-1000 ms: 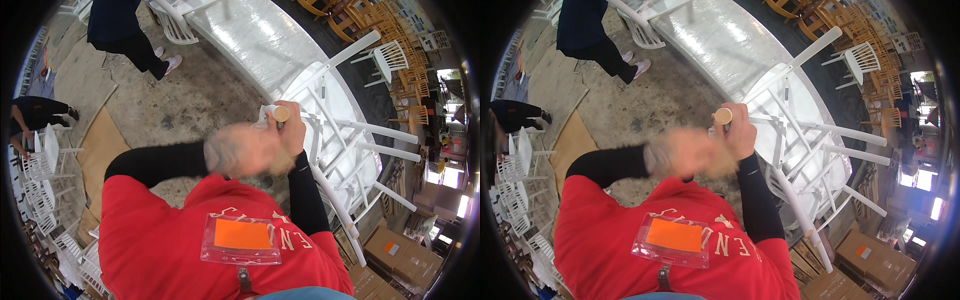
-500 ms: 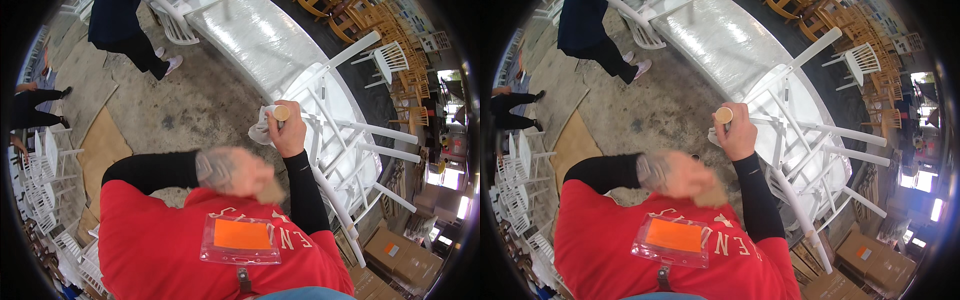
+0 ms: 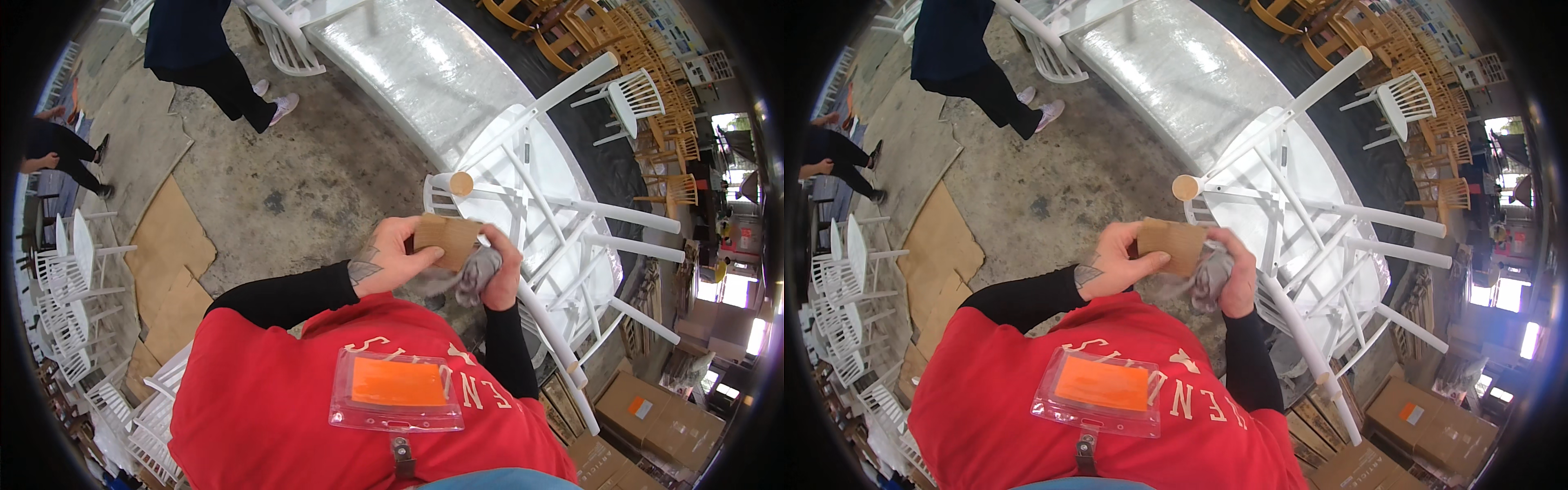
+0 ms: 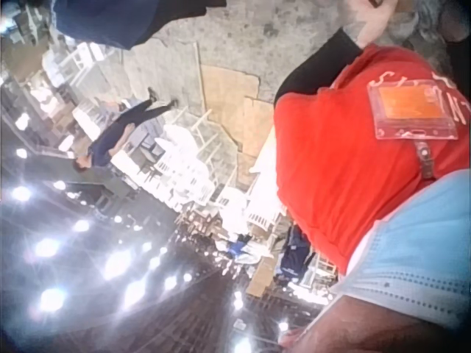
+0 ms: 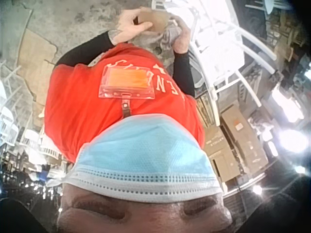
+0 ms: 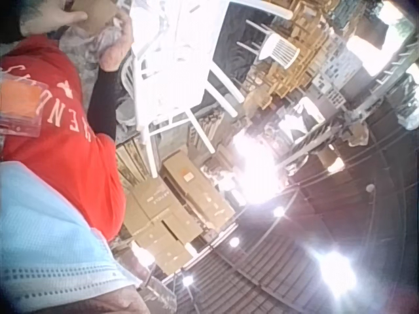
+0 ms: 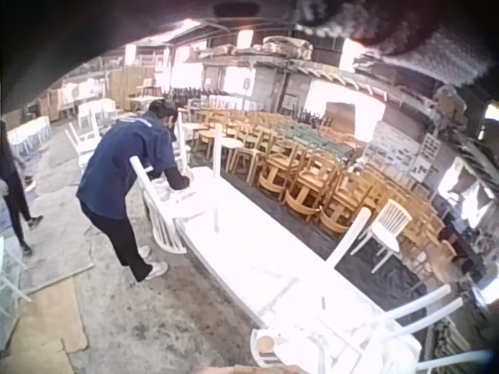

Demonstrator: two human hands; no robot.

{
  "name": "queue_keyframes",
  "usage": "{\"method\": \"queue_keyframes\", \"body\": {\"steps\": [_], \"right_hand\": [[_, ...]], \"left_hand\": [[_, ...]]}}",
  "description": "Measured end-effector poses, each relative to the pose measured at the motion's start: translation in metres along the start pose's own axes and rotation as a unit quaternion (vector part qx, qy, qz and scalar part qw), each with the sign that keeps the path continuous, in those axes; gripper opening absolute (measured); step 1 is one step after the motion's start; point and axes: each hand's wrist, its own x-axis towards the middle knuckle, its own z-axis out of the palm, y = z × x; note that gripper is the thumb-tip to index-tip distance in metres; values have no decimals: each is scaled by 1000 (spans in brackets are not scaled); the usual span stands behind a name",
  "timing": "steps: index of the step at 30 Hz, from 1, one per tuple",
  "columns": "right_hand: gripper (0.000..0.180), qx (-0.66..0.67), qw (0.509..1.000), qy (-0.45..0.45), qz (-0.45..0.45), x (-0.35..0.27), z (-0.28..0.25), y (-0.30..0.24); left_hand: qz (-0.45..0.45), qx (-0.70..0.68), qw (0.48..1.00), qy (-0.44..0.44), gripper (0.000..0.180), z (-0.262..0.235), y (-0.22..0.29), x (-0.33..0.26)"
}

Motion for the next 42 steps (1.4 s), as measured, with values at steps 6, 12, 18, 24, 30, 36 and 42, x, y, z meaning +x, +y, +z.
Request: {"method": "queue_keyframes", "body": {"steps": [6, 12, 18, 24, 30, 36, 42], "right_hand": [[28, 80, 991, -55, 97, -35, -11, -5], [31, 251, 962, 14, 106, -58, -19, 4], [35, 240, 965, -9, 103, -62, -22, 10], [36, 251, 961, 11, 115, -69, -23, 14], [37, 254, 961, 2, 113, -68, -20, 15], [37, 259, 960, 14, 110, -70, -16, 13], [35, 247, 960, 19, 129, -62, -10, 6]], "left_hand": [[152, 139, 978, -8, 17, -10, 8, 22], [107, -104, 987, -58, 40, -33, 20, 94], [135, -87, 938, -309, 57, -46, 8, 133], [86, -126, 934, -323, 48, -48, 3, 141], [88, -139, 939, -303, 40, -48, 0, 143], [78, -148, 938, -304, 43, -45, 6, 138], [93, -142, 948, -269, 53, -48, 0, 142]]}}
